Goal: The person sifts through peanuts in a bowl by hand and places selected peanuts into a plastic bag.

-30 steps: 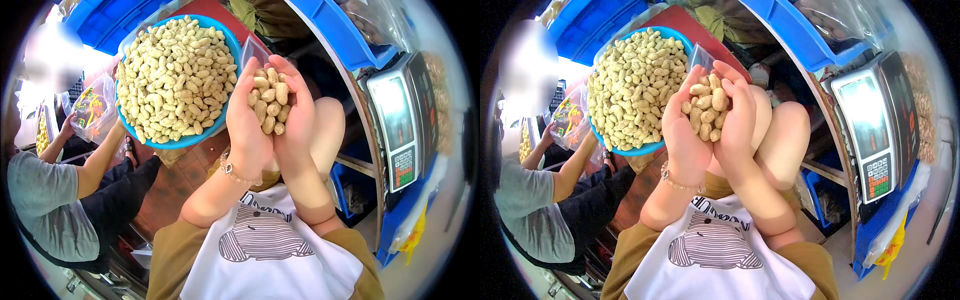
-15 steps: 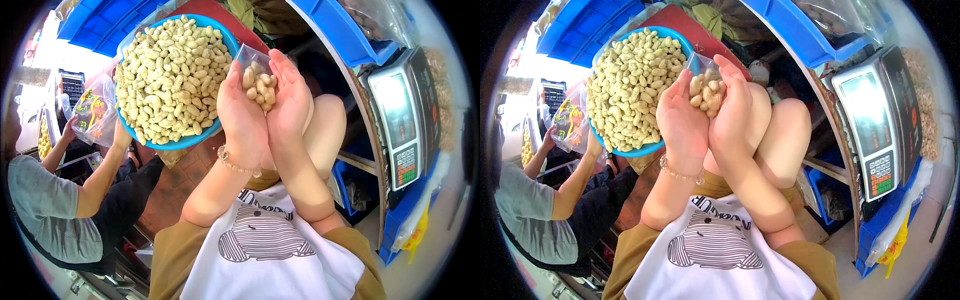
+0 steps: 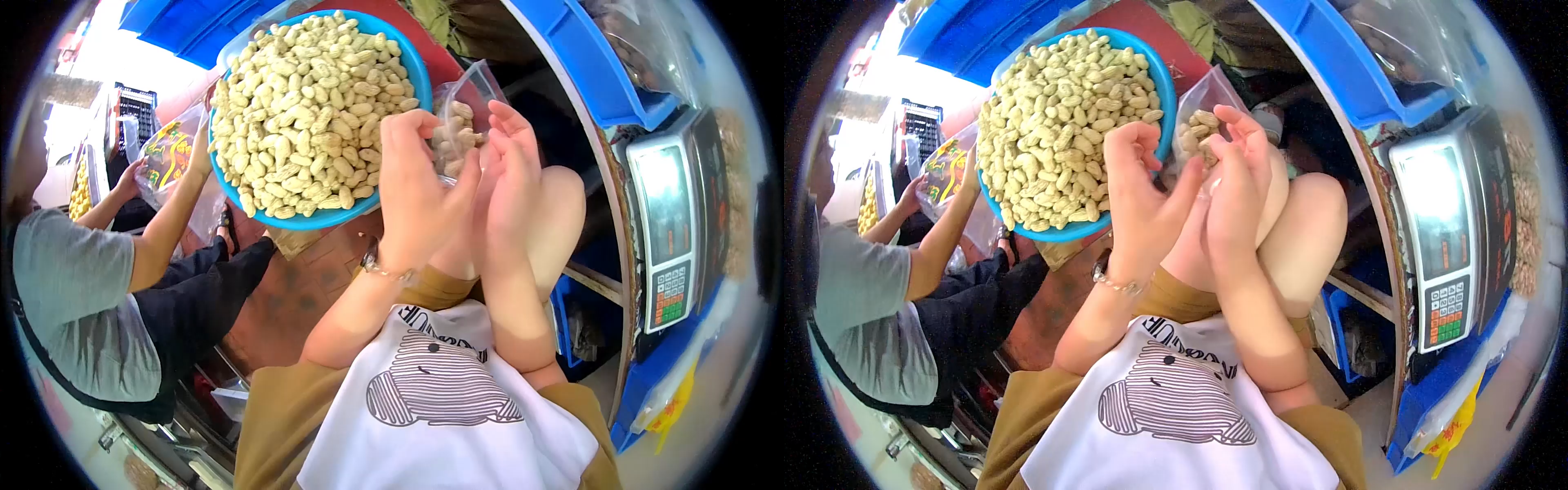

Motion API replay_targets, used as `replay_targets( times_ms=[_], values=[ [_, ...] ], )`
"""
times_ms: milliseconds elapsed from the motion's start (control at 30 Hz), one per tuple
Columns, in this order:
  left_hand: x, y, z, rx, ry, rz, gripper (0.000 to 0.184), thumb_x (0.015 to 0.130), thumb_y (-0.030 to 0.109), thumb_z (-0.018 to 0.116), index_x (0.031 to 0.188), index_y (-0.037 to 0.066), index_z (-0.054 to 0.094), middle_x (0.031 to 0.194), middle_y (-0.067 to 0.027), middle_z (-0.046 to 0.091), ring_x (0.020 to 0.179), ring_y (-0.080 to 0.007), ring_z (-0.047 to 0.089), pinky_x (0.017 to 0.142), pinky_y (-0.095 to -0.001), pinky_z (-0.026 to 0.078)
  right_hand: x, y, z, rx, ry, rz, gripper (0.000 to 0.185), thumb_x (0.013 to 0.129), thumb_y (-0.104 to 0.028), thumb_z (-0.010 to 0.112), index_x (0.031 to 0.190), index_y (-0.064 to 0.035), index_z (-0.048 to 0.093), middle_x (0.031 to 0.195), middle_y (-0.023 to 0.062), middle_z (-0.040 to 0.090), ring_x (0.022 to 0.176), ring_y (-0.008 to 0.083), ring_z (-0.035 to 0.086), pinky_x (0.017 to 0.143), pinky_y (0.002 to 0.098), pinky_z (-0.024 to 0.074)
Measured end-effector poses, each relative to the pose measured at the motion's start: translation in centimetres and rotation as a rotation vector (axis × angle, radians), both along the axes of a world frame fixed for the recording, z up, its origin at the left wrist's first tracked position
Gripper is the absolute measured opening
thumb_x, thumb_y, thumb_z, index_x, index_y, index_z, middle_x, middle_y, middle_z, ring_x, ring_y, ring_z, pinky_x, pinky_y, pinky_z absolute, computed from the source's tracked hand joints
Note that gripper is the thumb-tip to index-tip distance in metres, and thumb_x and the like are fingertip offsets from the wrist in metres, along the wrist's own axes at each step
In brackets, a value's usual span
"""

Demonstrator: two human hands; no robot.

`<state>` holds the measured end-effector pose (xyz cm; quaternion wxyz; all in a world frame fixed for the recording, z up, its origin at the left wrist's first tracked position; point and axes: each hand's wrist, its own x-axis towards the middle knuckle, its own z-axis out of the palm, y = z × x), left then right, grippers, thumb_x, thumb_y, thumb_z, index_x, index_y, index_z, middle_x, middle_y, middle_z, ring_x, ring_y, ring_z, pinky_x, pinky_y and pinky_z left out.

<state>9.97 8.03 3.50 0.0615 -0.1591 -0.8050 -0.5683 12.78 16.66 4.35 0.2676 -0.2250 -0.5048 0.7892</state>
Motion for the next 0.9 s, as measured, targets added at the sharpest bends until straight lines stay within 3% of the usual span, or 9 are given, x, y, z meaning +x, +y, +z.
replay_targets(
  times_ms=[100, 133, 233, 300, 367, 433, 533, 633, 900],
  values=[
    [-1.3, 0.0, -0.5, -0.177, 0.032, 0.006, 0.039, 0.079, 0.025, 0.074, 0.102, 0.003, 0.051, 0.087, -0.0096, 0.055, 0.074, -0.0214, 0.056, 0.062, -0.0329, 0.044, 0.3, 0.5, 0.2, 0.119, -0.120, 0.085, 0.033, 0.089, -0.006, 0.053, 0.122, -0.0027, 0.055, 0.124, 0.0078, 0.052, 0.118, 0.0173, 0.044, 0.108, 0.0328, 0.0302],
    [-1.6, 0.3, -0.4, -0.194, 0.010, 0.013, 0.032, 0.078, 0.026, 0.074, 0.090, 0.006, 0.052, 0.071, -0.0089, 0.054, 0.065, -0.0251, 0.056, 0.057, -0.0354, 0.044, 0.2, 0.7, 0.2, 0.185, -0.121, 0.126, 0.034, 0.090, -0.005, 0.054, 0.123, -0.0029, 0.054, 0.125, 0.0080, 0.052, 0.119, 0.0182, 0.044, 0.107, 0.0333, 0.0311],
    [-2.3, 1.3, -0.7, -0.240, 0.099, 0.050, 0.030, 0.078, 0.027, 0.074, 0.082, 0.007, 0.052, 0.063, -0.0060, 0.054, 0.058, -0.0264, 0.056, 0.054, -0.0376, 0.044, 0.0, 2.4, -0.9, 0.490, -0.152, 0.143, 0.035, 0.091, -0.002, 0.055, 0.126, -0.0024, 0.052, 0.130, 0.0103, 0.051, 0.118, 0.0223, 0.050, 0.104, 0.0349, 0.0382],
    [-2.3, 1.7, -0.3, -0.236, 0.139, 0.067, 0.032, 0.078, 0.030, 0.073, 0.076, 0.007, 0.051, 0.060, -0.0074, 0.055, 0.056, -0.0279, 0.057, 0.052, -0.0386, 0.044, -0.2, 3.4, -1.0, 0.467, -0.132, 0.102, 0.034, 0.092, -0.003, 0.056, 0.125, -0.0025, 0.053, 0.125, 0.0094, 0.053, 0.116, 0.0224, 0.051, 0.103, 0.0351, 0.0394],
    [-2.4, 2.1, -0.1, -0.265, 0.174, 0.092, 0.034, 0.078, 0.033, 0.073, 0.075, 0.007, 0.051, 0.060, -0.0081, 0.055, 0.056, -0.0285, 0.058, 0.052, -0.0381, 0.044, -0.5, 4.2, -0.8, 0.995, -0.229, -0.040, 0.036, 0.087, -0.006, 0.063, 0.122, -0.0026, 0.054, 0.117, 0.0129, 0.053, 0.114, 0.0253, 0.051, 0.091, 0.0366, 0.0438],
    [-2.5, 2.1, -0.1, -0.349, 0.158, 0.086, 0.031, 0.079, 0.032, 0.069, 0.073, 0.006, 0.053, 0.061, -0.0102, 0.058, 0.057, -0.0302, 0.059, 0.053, -0.0397, 0.045, -0.7, 4.9, -0.9, 1.470, -0.380, -0.210, 0.034, 0.085, -0.009, 0.066, 0.118, -0.0046, 0.057, 0.104, 0.0134, 0.060, 0.099, 0.0273, 0.060, 0.080, 0.0384, 0.0465],
    [-3.1, 1.8, -1.0, -0.401, 0.135, 0.035, 0.025, 0.080, 0.027, 0.066, 0.074, 0.005, 0.055, 0.064, -0.0119, 0.060, 0.059, -0.0311, 0.061, 0.055, -0.0414, 0.047, -0.8, 5.2, -0.1, 1.157, -0.717, 0.102, 0.025, 0.085, -0.014, 0.066, 0.109, -0.0061, 0.062, 0.082, 0.0106, 0.065, 0.079, 0.0294, 0.064, 0.073, 0.0404, 0.0484],
    [-3.3, 1.5, -0.9, -0.388, 0.129, 0.022, 0.019, 0.081, 0.021, 0.062, 0.075, 0.005, 0.056, 0.066, -0.0130, 0.062, 0.060, -0.0323, 0.061, 0.056, -0.0430, 0.047, -0.9, 5.4, -0.3, 1.185, -0.623, 0.053, 0.017, 0.087, -0.016, 0.065, 0.102, -0.0072, 0.065, 0.067, 0.0085, 0.064, 0.064, 0.0299, 0.064, 0.067, 0.0405, 0.0487],
    [-3.9, 0.9, 0.6, -0.325, 0.199, 0.073, 0.014, 0.088, 0.015, 0.056, 0.080, 0.004, 0.056, 0.069, -0.0145, 0.062, 0.067, -0.0336, 0.062, 0.061, -0.0448, 0.048, -1.7, 6.1, 1.4, 1.191, -0.480, 0.006, 0.011, 0.089, -0.014, 0.064, 0.097, -0.0076, 0.068, 0.068, 0.0089, 0.064, 0.059, 0.0239, 0.061, 0.060, 0.0360, 0.0471]
  ],
)
